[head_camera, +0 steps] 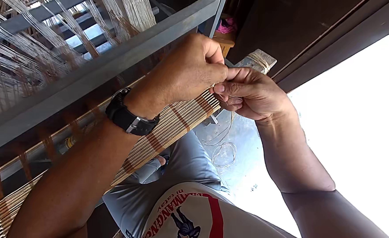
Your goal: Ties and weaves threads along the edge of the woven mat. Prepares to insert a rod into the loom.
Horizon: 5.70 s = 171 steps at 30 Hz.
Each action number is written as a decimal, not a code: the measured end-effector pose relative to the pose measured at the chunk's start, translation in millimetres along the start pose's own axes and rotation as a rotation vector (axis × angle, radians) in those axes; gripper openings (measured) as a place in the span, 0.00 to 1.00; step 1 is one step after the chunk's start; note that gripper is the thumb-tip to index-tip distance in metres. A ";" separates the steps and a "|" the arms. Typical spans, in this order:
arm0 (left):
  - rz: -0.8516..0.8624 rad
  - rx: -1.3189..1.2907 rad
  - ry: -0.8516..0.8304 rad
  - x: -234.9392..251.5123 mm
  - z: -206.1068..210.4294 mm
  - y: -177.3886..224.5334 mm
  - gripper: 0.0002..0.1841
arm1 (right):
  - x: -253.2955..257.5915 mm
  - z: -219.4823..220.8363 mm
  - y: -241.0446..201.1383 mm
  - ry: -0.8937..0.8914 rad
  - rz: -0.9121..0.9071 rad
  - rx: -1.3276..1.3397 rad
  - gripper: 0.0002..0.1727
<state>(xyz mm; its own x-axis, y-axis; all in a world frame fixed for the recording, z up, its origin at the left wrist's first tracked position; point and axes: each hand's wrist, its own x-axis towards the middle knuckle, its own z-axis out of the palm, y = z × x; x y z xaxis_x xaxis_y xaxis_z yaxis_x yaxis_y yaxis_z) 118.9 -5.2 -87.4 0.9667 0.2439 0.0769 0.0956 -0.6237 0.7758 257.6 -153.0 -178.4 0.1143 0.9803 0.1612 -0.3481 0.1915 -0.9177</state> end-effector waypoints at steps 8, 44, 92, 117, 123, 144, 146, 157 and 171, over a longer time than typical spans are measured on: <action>0.080 -0.093 0.069 -25.7 -9.1 -18.2 0.06 | -1.9 7.2 -2.3 0.049 -0.095 -0.069 0.11; 0.127 -0.217 0.161 -25.4 3.6 -24.1 0.06 | -6.2 -5.8 -1.7 -0.067 -0.139 -0.129 0.08; 0.028 -0.213 0.276 -22.9 12.3 -38.5 0.08 | -5.9 11.7 15.5 0.142 -0.367 -0.258 0.06; -0.002 -0.497 0.172 -53.6 28.2 -34.1 0.11 | -3.6 18.4 11.1 0.249 -0.240 -0.162 0.07; 0.020 -0.346 0.131 -67.5 24.6 -33.2 0.11 | -4.3 18.1 15.0 0.287 -0.253 -0.119 0.08; 0.134 0.067 0.027 -3.8 19.3 -28.4 0.10 | -12.9 13.1 32.0 0.232 -0.298 -0.058 0.06; 0.134 0.021 0.032 -1.6 22.4 -30.0 0.10 | -13.7 11.6 34.0 0.227 -0.306 -0.051 0.05; -0.116 -0.115 -0.180 -58.5 10.2 -44.0 0.09 | -19.6 3.2 33.9 0.261 -0.170 -0.061 0.09; 0.055 -0.003 0.130 -80.7 28.8 -47.1 0.09 | -13.5 5.6 26.2 0.167 -0.224 -0.374 0.06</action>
<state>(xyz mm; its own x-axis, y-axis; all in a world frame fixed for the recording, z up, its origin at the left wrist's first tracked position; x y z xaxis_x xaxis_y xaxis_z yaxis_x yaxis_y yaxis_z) 43.2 -16.9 -148.2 0.9317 0.3036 0.1993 0.0428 -0.6368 0.7698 241.7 -160.9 -202.5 0.3074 0.8897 0.3377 0.0578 0.3367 -0.9398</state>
